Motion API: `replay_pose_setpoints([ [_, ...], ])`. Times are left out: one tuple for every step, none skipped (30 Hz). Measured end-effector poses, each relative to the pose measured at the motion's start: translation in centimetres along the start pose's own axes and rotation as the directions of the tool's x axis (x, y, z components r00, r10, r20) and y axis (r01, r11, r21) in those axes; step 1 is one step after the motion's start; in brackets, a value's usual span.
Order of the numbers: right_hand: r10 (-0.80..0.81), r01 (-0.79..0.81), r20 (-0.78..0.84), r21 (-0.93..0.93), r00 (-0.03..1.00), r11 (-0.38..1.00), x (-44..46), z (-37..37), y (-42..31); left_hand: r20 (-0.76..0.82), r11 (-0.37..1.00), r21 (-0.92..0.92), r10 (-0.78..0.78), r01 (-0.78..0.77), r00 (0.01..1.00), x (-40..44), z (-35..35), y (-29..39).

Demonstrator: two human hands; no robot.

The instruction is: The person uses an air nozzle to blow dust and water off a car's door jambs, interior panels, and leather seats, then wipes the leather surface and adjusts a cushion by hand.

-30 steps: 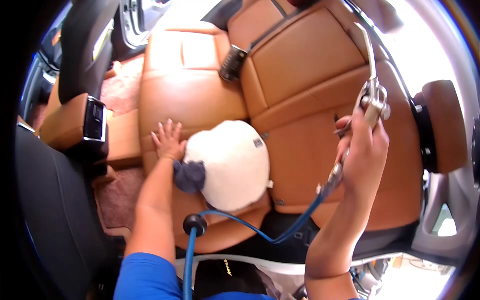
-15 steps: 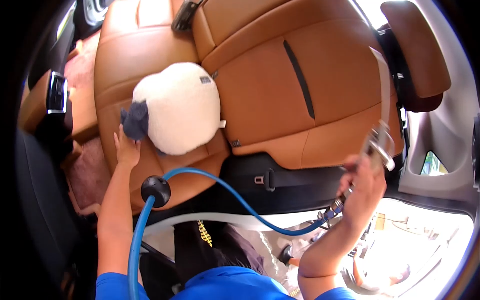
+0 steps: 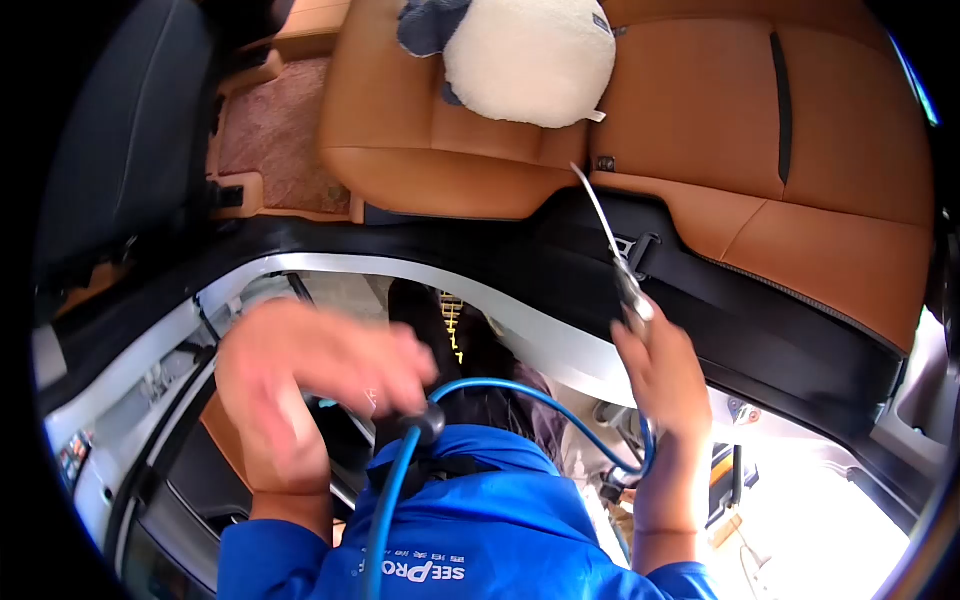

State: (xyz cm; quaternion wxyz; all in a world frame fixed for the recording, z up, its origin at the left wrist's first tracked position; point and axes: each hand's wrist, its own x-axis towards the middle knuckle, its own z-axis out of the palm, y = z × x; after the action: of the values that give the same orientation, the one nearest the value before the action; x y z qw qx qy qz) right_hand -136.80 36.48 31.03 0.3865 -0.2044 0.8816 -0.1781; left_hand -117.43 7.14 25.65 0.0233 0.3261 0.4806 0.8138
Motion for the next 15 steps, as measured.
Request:
replay_pose_setpoints([
  [-0.022, 0.024, 0.044, -0.062, 0.999, 0.998, 1.7, 1.3, 1.6, 0.043, 0.998, -0.019, -0.06, 0.061, 0.997, 1.7, 3.3, 1.7],
  [-0.041, 0.044, 0.048, -0.06, 0.998, 0.997, 2.7, 2.3, 2.7, 0.144, 0.994, -0.007, -0.107, 0.109, 0.984, 3.0, 5.9, 3.0],
  [-0.104, 0.115, 0.159, -0.058, 0.982, 0.992, 3.4, 3.2, 3.4, 0.189, 0.995, -0.053, -0.07, 0.081, 0.979, 4.3, 8.6, 3.4],
  [-0.17, 0.19, 0.267, -0.051, 0.948, 0.98, 4.1, 3.8, 3.6, 0.216, 0.989, -0.119, -0.058, 0.085, 0.975, 5.5, 11.1, 3.6],
  [-0.186, 0.208, 0.282, -0.047, 0.941, 0.977, 4.3, 4.1, 3.3, 0.137, 0.999, -0.006, 0.033, -0.032, 0.99, 6.5, 13.5, 3.5],
  [-0.23, 0.25, 0.315, -0.025, 0.921, 0.968, 4.2, 4.4, 2.9, 0.145, 1.0, 0.011, 0.01, -0.011, 0.989, 5.3, 16.2, 3.3],
  [-0.268, 0.286, 0.349, -0.001, 0.898, 0.958, 4.0, 4.9, 2.7, 0.152, 1.0, 0.023, -0.013, 0.01, 0.988, 4.3, 18.4, 3.0],
  [-0.268, 0.296, 0.324, -0.039, 0.907, 0.954, 4.2, 5.2, 2.9, 0.123, 0.999, 0.027, -0.027, 0.024, 0.992, 4.4, 20.0, 3.3],
  [-0.231, 0.282, 0.379, -0.086, 0.896, 0.956, 4.2, 5.4, 2.5, 0.111, 0.993, 0.114, -0.029, 0.016, 0.993, 4.4, 21.1, 3.7],
  [-0.214, 0.303, 0.436, -0.145, 0.874, 0.942, 4.5, 6.0, 2.5, 0.103, 0.979, 0.202, -0.027, 0.006, 0.994, 4.4, 22.1, 3.8],
  [-0.196, 0.331, 0.492, -0.203, 0.848, 0.921, 5.0, 6.9, 2.9, 0.083, 0.976, 0.218, -0.031, 0.013, 0.996, 4.4, 23.4, 3.5],
  [-0.209, 0.352, 0.508, -0.202, 0.835, 0.914, 5.4, 8.0, 3.1, -0.023, 0.976, 0.217, 0.035, -0.029, 0.999, 4.5, 24.9, 2.9],
  [-0.185, 0.358, 0.523, -0.252, 0.832, 0.899, 6.0, 9.3, 3.5, -0.124, 0.972, 0.224, 0.102, -0.072, 0.987, 4.6, 26.3, 2.2],
  [-0.162, 0.364, 0.531, -0.3, 0.831, 0.882, 6.8, 10.7, 3.8, -0.174, 0.964, 0.251, 0.136, -0.089, 0.975, 4.8, 27.8, 1.5],
  [-0.179, 0.385, 0.542, -0.292, 0.821, 0.876, 7.8, 12.2, 4.2, -0.187, 0.961, 0.267, 0.128, -0.076, 0.974, 5.2, 29.1, 1.0],
])
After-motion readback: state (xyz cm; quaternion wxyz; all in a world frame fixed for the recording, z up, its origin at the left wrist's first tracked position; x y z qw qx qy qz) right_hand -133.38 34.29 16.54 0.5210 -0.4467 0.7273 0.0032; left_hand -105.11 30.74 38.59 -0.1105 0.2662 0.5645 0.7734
